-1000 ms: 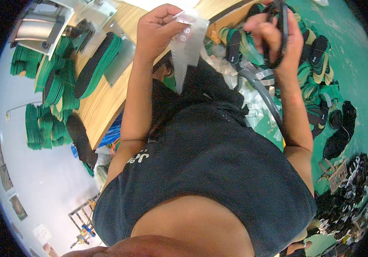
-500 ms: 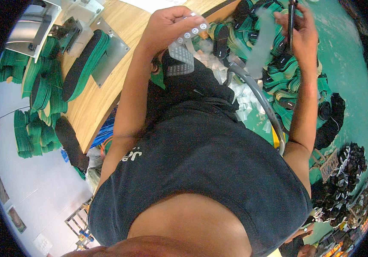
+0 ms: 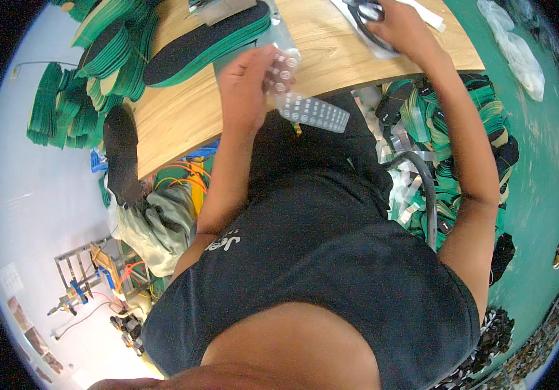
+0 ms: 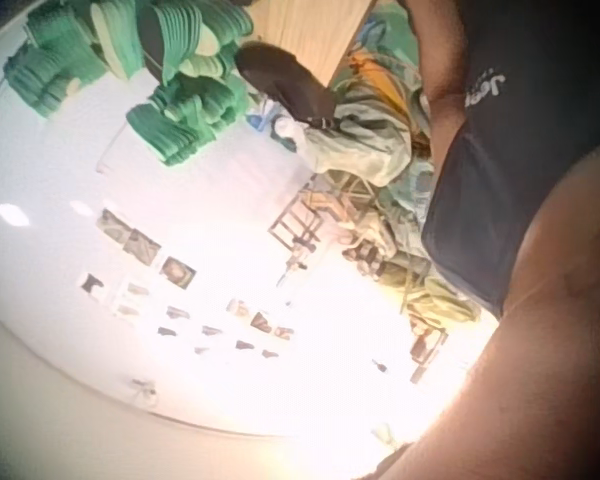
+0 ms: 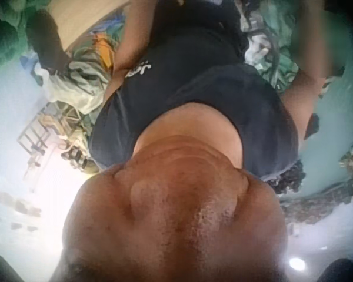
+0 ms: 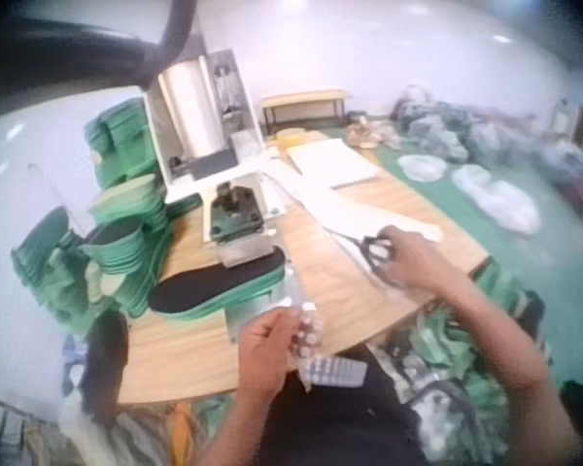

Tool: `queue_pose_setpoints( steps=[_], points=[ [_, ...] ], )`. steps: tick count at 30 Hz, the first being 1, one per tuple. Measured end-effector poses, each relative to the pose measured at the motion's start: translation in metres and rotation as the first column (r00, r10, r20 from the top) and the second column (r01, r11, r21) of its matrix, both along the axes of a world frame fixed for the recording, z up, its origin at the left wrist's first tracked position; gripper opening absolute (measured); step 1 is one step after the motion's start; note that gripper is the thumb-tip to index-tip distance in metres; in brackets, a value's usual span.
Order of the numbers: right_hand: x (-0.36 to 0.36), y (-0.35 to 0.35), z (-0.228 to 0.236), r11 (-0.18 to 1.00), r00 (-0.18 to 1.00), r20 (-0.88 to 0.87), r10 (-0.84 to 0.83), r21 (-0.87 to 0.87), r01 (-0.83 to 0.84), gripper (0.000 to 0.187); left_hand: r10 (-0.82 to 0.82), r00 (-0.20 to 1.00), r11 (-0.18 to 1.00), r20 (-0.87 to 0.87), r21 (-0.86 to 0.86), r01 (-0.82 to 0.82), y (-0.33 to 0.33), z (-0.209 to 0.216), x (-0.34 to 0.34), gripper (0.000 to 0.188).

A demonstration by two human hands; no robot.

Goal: The person cuts a strip of stickers using shears and then peels the stickers one at a time to apply them onto shoe insoles from a stack on the workbench.

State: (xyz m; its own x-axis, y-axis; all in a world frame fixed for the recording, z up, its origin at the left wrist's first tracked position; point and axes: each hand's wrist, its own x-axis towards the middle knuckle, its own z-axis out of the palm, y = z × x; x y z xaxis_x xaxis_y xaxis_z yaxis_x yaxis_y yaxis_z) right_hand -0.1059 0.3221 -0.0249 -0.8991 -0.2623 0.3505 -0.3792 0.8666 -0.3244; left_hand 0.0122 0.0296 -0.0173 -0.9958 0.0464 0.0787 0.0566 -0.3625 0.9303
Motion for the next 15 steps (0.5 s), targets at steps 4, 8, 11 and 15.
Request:
queue_pose_setpoints(
  steps=[4, 8, 11, 15],
  points=[
    [-0.067, -0.019, 0.014, 0.998, 1.0, -0.011, -0.017, -0.065, 0.017, 0.053, 0.045, 0.996, 0.996, -0.073, 0.076, -0.04, -0.024, -0.003, -0.003, 0.027],
    [-0.06, -0.049, 0.034, 0.984, 0.98, -0.187, -0.064, 0.149, 0.092, 0.038, 0.129, 0.985, 0.981, -0.115, 0.16, -0.109, -0.028, -0.007, -0.008, 0.028],
    [0.024, -0.09, 0.033, 0.876, 0.908, -0.023, 0.417, -0.257, -0.409, 0.052, 0.222, 0.951, 0.975, -0.217, 0.071, -0.212, -0.021, -0.018, -0.006, 0.027],
    [0.104, -0.136, 0.016, 0.769, 0.845, 0.061, 0.532, -0.452, -0.452, 0.027, 0.195, 0.887, 0.94, -0.418, -0.179, -0.291, -0.019, -0.004, -0.009, 0.024]
  ],
)
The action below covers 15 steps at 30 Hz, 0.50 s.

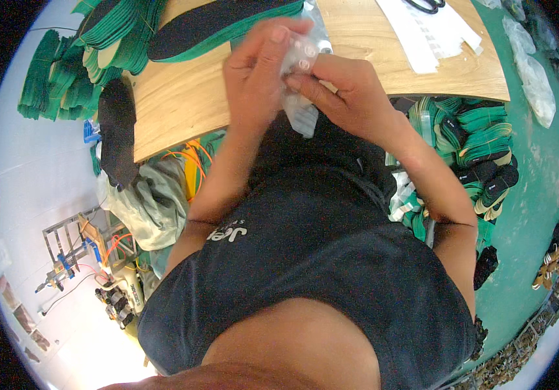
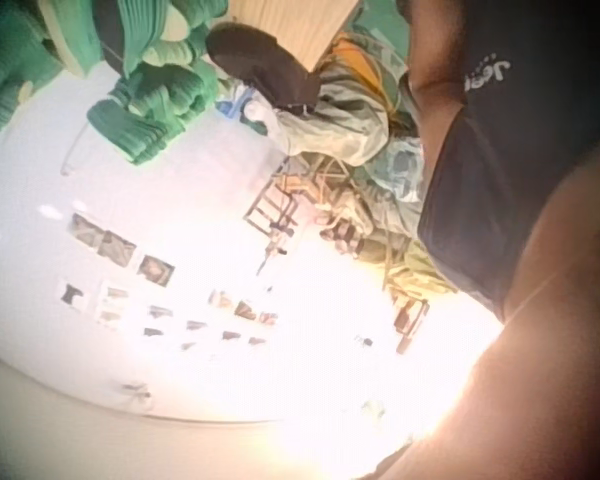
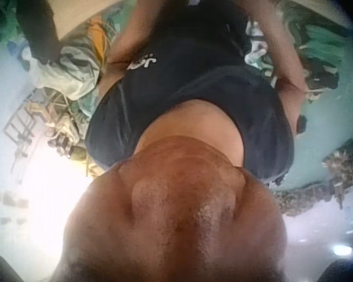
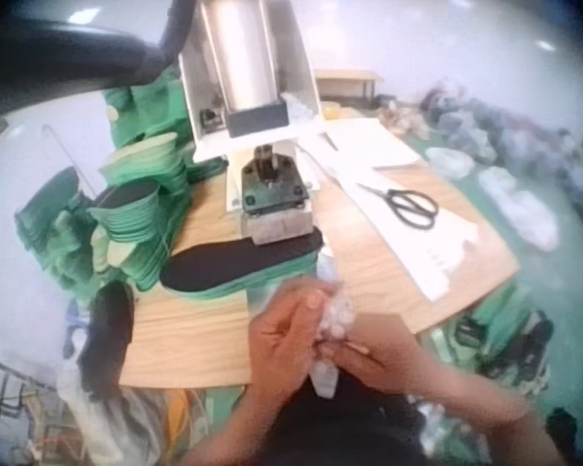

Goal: The person cuts a strip of stickers using shears and then peels the stickers one at a time to apply them onto shoe insoles from a stack on the workbench.

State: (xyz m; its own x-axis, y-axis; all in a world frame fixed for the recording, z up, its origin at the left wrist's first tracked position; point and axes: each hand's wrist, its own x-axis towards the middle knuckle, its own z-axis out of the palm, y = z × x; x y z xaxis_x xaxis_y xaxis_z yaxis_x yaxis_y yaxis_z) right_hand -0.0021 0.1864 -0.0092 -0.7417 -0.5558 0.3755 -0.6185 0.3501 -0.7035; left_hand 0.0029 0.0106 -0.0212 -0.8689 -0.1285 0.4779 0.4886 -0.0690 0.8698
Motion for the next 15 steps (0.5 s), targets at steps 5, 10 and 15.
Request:
queue_pose_setpoints(
  steps=[5, 10, 15],
  points=[
    [-0.036, 0.007, -0.016, 0.718, 0.879, 0.411, -0.243, -0.533, 0.448, 0.027, 0.487, 0.859, 0.823, -0.157, -0.246, -0.512, -0.092, 0.015, -0.019, 0.025],
    [-0.076, -0.003, -0.017, 0.817, 0.782, 0.411, -0.468, -0.135, 0.56, 0.027, 0.638, 0.769, 0.686, 0.035, -0.479, -0.547, -0.176, -0.024, -0.022, 0.061],
    [-0.082, -0.032, -0.011, 0.836, 0.78, 0.511, -0.361, -0.192, 0.513, 0.026, 0.605, 0.77, 0.748, 0.202, -0.475, -0.464, -0.175, -0.028, -0.037, 0.074]
  ],
)
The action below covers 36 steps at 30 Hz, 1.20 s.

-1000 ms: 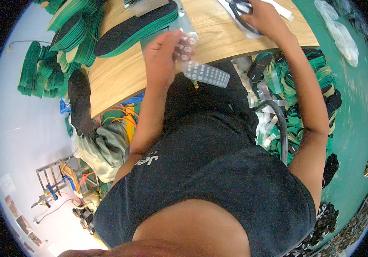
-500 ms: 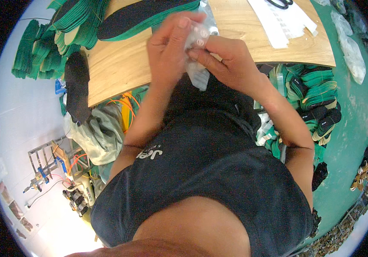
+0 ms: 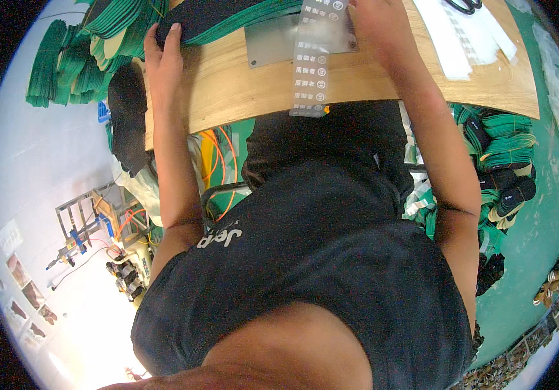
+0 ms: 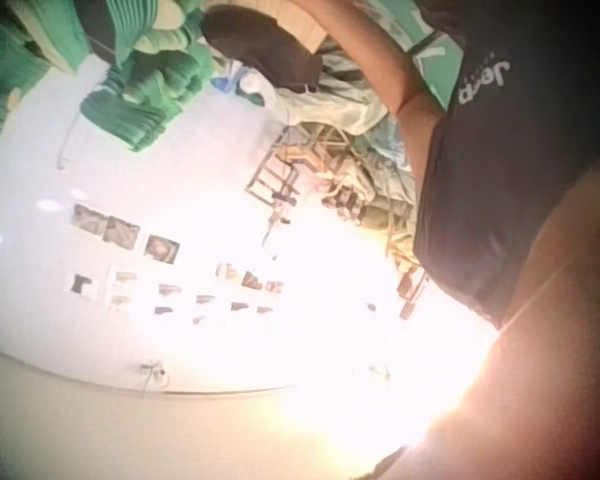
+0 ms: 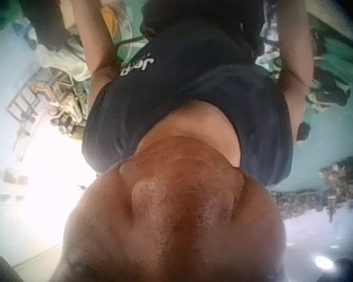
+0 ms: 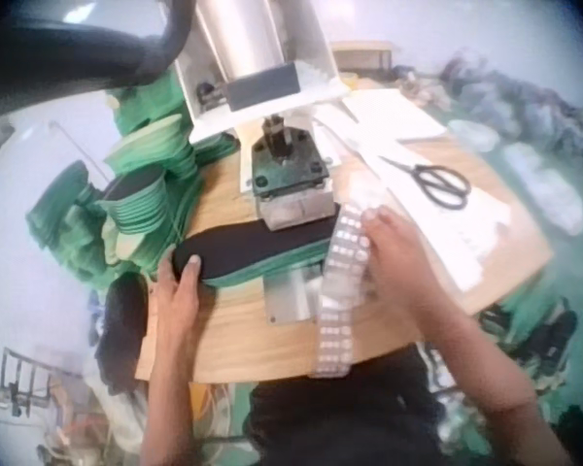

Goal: The person cuts a strip of stickers using shears and then peels the stickers one at a time to apply them onto shoe insoles from a stack on the workbench.

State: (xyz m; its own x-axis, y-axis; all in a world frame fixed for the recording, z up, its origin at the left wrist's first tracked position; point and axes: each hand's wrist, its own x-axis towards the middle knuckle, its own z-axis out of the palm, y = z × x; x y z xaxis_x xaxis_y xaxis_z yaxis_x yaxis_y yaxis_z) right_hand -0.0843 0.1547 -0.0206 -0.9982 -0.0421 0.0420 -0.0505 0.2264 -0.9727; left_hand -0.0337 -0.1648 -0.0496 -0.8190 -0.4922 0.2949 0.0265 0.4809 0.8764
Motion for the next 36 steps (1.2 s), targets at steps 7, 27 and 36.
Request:
queue_pose_setpoints(
  steps=[7, 27, 36],
  points=[
    [-0.008, 0.01, -0.024, 0.926, 0.951, -0.285, -0.122, 0.313, 0.213, 0.03, -0.268, 0.963, 0.963, 0.031, 0.008, 0.268, -0.015, 0.006, 0.003, 0.101],
    [-0.001, 0.003, -0.032, 0.861, 0.99, 0.138, -0.008, -0.502, 0.077, 0.023, -0.211, 0.957, 0.976, 0.199, -0.003, 0.216, 0.001, 0.034, 0.009, 0.105],
    [0.017, 0.006, -0.032, 0.964, 0.982, -0.181, -0.045, 0.251, 0.091, 0.023, -0.326, 0.939, 0.938, 0.108, 0.157, 0.307, -0.004, 0.036, 0.013, 0.11]
  ],
)
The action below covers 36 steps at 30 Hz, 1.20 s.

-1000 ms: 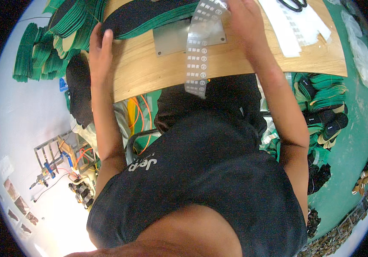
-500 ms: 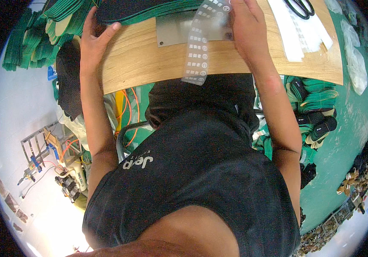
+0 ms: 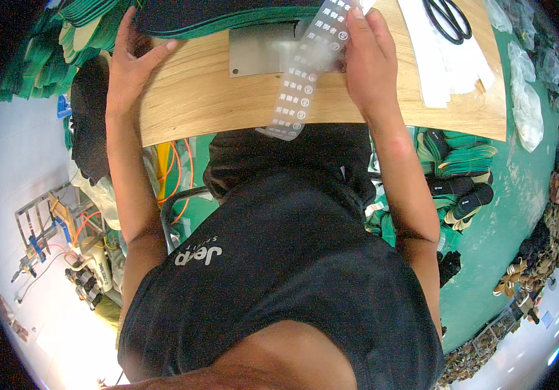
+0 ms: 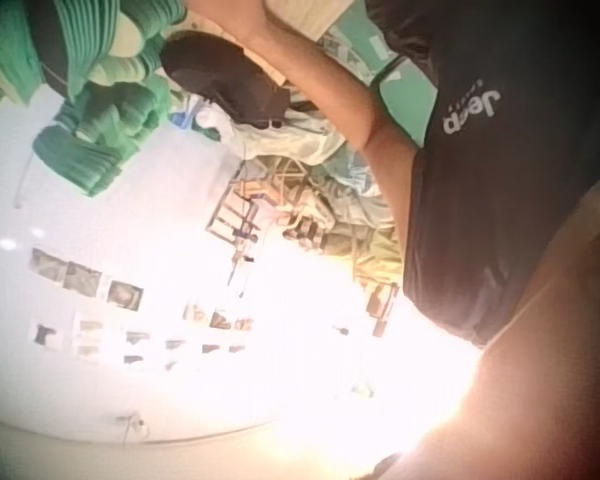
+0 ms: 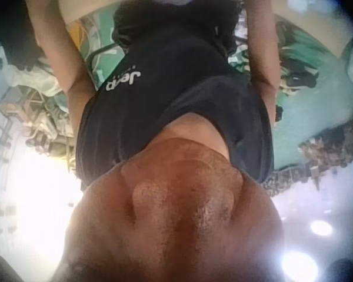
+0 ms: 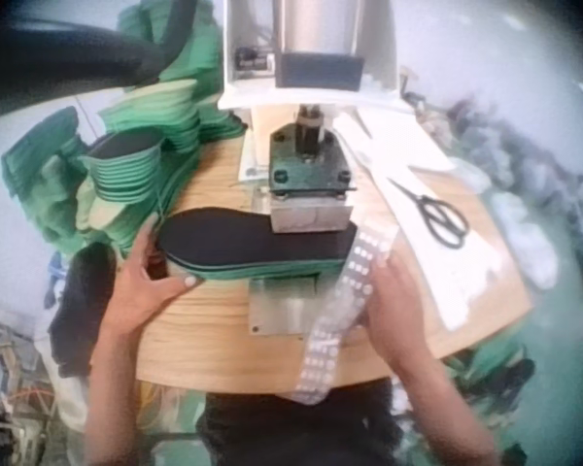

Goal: The person cuts a strip of stickers using shears and then peels the stickers one at a time to apply them onto shoe insoles from a stack on the workbench.

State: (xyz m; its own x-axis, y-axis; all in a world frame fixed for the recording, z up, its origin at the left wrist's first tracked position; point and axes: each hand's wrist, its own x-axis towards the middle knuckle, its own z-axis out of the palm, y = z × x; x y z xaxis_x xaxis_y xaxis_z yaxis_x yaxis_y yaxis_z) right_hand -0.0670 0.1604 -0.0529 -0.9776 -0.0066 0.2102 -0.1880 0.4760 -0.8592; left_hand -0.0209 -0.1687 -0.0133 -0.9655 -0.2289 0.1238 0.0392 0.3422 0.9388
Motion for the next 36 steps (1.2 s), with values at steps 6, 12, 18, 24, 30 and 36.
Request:
queue_pose_setpoints(
  steps=[6, 12, 18, 24, 30, 36],
  points=[
    [0.007, -0.009, 0.015, 0.784, 0.948, 0.263, 0.178, -0.62, 0.025, 0.032, 0.013, 0.998, 0.995, -0.068, -0.096, -0.019, -0.005, -0.009, -0.002, 0.108],
    [0.01, -0.015, 0.018, 0.823, 0.973, 0.177, 0.147, -0.567, -0.022, 0.027, 0.07, 0.997, 0.983, -0.02, -0.169, -0.072, -0.005, -0.001, 0.006, 0.103],
    [0.019, -0.005, 0.02, 0.923, 0.999, -0.032, 0.012, -0.384, -0.023, 0.025, 0.207, 0.894, 0.9, -0.398, -0.281, -0.334, 0.003, -0.02, 0.021, 0.072],
    [0.041, 0.004, 0.026, 0.853, 0.984, 0.004, 0.179, -0.498, -0.153, 0.029, -0.143, 0.881, 0.866, -0.451, -0.488, -0.109, 0.055, 0.02, 0.006, 0.052],
    [0.011, -0.004, 0.035, 0.702, 0.933, 0.159, 0.323, -0.701, -0.124, 0.031, -0.375, 0.913, 0.613, -0.16, -0.782, 0.115, 0.058, 0.026, -0.052, 0.08],
    [0.0, -0.007, 0.025, 0.69, 0.934, 0.085, 0.347, -0.697, -0.193, 0.031, -0.374, 0.915, 0.553, -0.15, -0.828, 0.091, 0.061, 0.024, -0.054, 0.073]
  ],
)
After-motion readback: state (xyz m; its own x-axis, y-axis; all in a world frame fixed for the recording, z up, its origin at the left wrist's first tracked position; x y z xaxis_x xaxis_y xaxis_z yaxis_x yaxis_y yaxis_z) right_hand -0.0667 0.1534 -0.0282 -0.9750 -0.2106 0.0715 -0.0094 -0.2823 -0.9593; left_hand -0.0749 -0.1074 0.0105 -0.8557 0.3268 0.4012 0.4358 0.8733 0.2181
